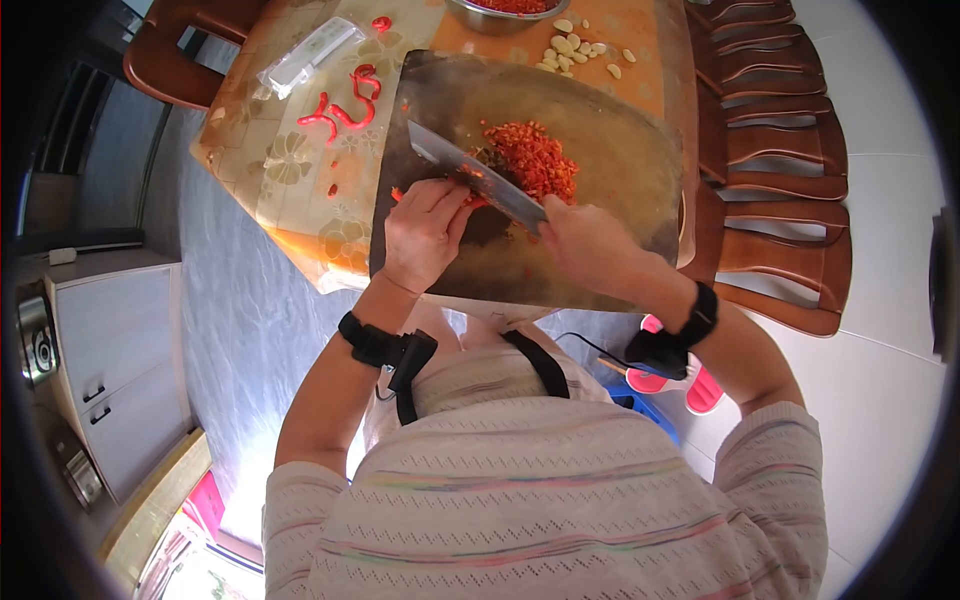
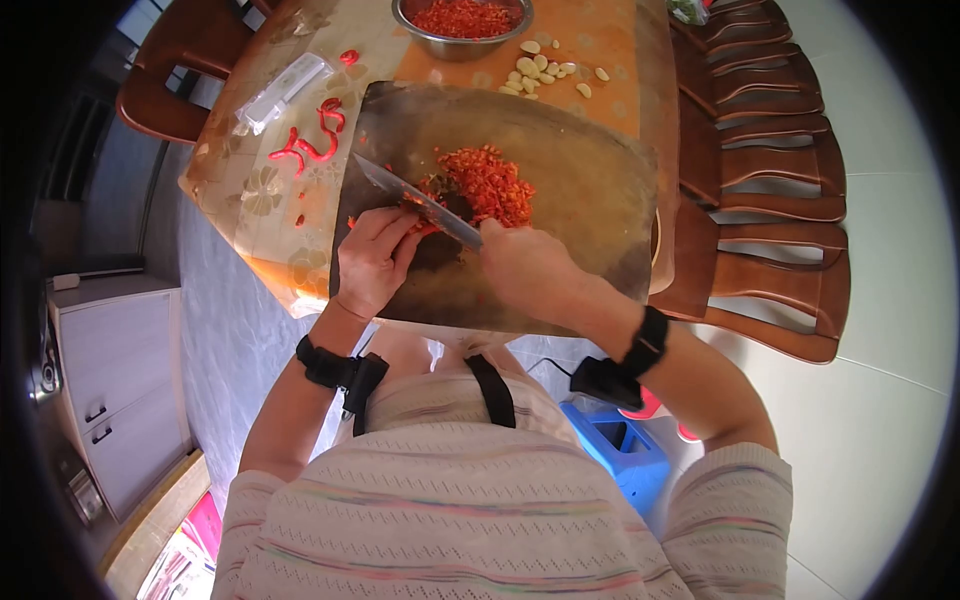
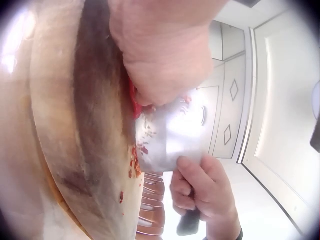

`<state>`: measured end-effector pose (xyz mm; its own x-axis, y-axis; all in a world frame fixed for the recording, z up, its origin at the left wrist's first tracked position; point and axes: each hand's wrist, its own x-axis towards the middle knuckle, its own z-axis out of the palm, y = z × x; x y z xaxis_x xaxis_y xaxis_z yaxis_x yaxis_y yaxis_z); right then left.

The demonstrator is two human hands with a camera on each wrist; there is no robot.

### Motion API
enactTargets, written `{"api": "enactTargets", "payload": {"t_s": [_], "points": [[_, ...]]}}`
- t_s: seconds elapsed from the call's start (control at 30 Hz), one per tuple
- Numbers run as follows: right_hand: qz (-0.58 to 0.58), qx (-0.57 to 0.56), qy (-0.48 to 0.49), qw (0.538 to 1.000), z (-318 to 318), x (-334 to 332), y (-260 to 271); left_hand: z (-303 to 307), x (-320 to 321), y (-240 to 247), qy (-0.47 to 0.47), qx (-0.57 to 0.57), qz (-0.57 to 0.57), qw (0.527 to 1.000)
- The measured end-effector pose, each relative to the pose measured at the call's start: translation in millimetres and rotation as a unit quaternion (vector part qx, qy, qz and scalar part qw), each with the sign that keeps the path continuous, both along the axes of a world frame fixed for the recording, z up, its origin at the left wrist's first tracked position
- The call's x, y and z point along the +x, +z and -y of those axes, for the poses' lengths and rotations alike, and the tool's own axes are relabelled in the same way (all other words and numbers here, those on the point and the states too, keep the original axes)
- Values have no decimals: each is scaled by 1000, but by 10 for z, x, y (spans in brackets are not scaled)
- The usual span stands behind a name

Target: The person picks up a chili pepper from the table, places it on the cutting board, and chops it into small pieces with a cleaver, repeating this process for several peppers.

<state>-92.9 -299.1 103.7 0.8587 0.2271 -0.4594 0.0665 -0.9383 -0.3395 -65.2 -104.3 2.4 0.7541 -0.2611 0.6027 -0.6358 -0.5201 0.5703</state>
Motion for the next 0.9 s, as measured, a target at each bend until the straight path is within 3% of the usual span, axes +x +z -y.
{"api": "enactTargets", "payload": {"t_s": [0.2,0.53,0.6,0.9], "points": [[84,57,-13,995,54,-155,-271,-29,-38,22,-11,32,-9,999],[85,57,-20,995,54,-142,-260,-79,-158,49,11,0,-56,998],[79,52,-15,995,60,-139,-270,-91,-122,-12,-1,21,-9,1000],[71,61,-17,995,59,-96,-59,-81,-104,-11,-4,-11,-12,1000]]}}
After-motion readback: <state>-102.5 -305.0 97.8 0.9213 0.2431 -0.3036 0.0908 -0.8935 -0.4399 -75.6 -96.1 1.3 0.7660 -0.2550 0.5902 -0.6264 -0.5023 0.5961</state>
